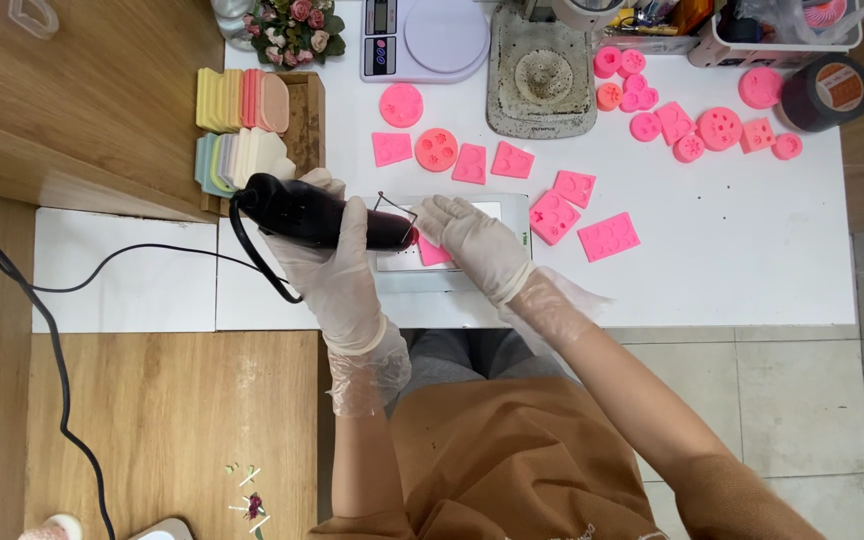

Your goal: Cleaning wax residues from silicone molds using a heat gun and fingers.

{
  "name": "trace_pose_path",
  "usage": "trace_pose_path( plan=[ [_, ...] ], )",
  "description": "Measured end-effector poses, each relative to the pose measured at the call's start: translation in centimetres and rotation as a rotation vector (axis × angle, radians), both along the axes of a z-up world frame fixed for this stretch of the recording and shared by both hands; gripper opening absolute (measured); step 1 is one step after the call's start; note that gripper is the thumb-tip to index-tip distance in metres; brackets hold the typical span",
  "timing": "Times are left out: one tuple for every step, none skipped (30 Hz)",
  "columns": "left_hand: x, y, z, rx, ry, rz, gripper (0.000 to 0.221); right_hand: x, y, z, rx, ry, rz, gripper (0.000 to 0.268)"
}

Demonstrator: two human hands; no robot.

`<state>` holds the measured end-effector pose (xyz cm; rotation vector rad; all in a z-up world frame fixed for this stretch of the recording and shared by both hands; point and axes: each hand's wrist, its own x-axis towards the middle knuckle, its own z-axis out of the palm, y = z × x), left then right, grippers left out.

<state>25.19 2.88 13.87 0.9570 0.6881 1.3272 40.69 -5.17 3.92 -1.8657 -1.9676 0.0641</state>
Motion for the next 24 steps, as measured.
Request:
trace_pose_path(
  plan=[
    [-0.1,0.0,0.0,0.000,0.001,0.001,0.061,-0.4,0.1,-0.6,0.000,0.001,0.001,0.051],
    [-0.2,0.0,0.1,0.011,0.008,0.008,0.062,-0.7,0.1,-1.1,0.042,-0.052,-0.015,0.050],
    [-0.3,-0.1,0.2,0.019,0.014,0.016,0.063,-1.1,0.0,-1.6,0.082,-0.106,-0.030,0.049],
    [-0.3,-0.2,0.2,0.017,0.016,0.019,0.063,-1.1,0.0,-2.2,0.081,-0.104,-0.027,0.049],
    [-0.2,0.0,0.2,0.028,0.015,0.016,0.062,-0.9,0.3,-2.7,0.050,-0.144,-0.028,0.046],
    [0.0,0.1,0.2,0.038,0.015,0.013,0.060,-0.6,0.6,-3.1,0.019,-0.183,-0.030,0.044],
    [0.2,0.4,0.1,0.048,0.009,0.013,0.060,-0.2,0.9,-1.6,0.029,-0.188,-0.031,0.044],
    [0.4,0.7,0.0,0.045,-0.029,0.003,0.061,0.3,1.3,-0.2,-0.106,0.092,-0.091,0.037],
    [0.2,0.7,-0.4,0.030,-0.060,-0.010,0.062,0.4,1.0,1.0,-0.250,0.380,-0.152,0.031],
    [0.2,0.6,-0.4,0.029,-0.059,-0.014,0.062,-0.1,0.2,4.3,-0.250,0.381,-0.156,0.031],
    [0.4,0.9,-0.4,0.011,-0.096,-0.018,0.062,-0.3,-0.3,7.7,-0.389,0.665,-0.431,0.036],
    [0.7,1.1,-0.3,-0.007,-0.133,-0.023,0.063,-0.6,-0.8,11.2,-0.524,0.948,-0.707,0.045],
    [0.8,1.3,-0.7,-0.002,-0.133,-0.023,0.063,0.4,-1.7,9.8,-0.520,0.949,-0.705,0.045],
    [0.8,1.5,-1.1,0.026,-0.080,-0.011,0.058,1.4,-2.5,8.3,-0.295,1.021,-0.697,0.039],
    [0.8,1.5,-1.6,0.051,-0.024,-0.002,0.054,2.2,-3.6,6.8,-0.069,1.087,-0.691,0.033],
    [0.8,1.5,-1.4,0.053,-0.021,-0.006,0.054,2.2,-4.1,6.9,-0.067,1.091,-0.693,0.033],
    [1.0,1.5,-1.2,0.065,-0.022,-0.013,0.056,2.4,-4.7,7.0,-0.014,1.367,-0.717,0.036],
    [1.3,1.5,-1.0,0.077,-0.022,-0.021,0.059,2.5,-5.3,7.2,0.045,1.643,-0.733,0.038],
    [1.5,1.5,-0.9,0.078,-0.024,-0.024,0.059,2.5,-5.7,7.2,0.049,1.642,-0.734,0.038],
    [1.7,1.5,-0.8,0.064,-0.016,-0.014,0.060,2.5,-6.2,7.3,0.062,1.710,-0.713,0.039],
    [1.7,1.6,-0.7,0.053,-0.006,-0.001,0.061,2.4,-6.5,7.3,0.073,1.779,-0.688,0.039],
    [1.8,1.6,-0.8,0.055,-0.006,0.000,0.061,2.4,-6.7,7.4,0.075,1.780,-0.685,0.039],
    [1.9,1.5,-0.8,0.072,-0.022,-0.003,0.062,2.2,-7.0,7.5,0.074,1.790,-0.700,0.039],
    [1.9,1.5,-0.8,0.089,-0.038,-0.006,0.064,2.1,-7.2,7.6,0.074,1.801,-0.715,0.039]
  ],
)
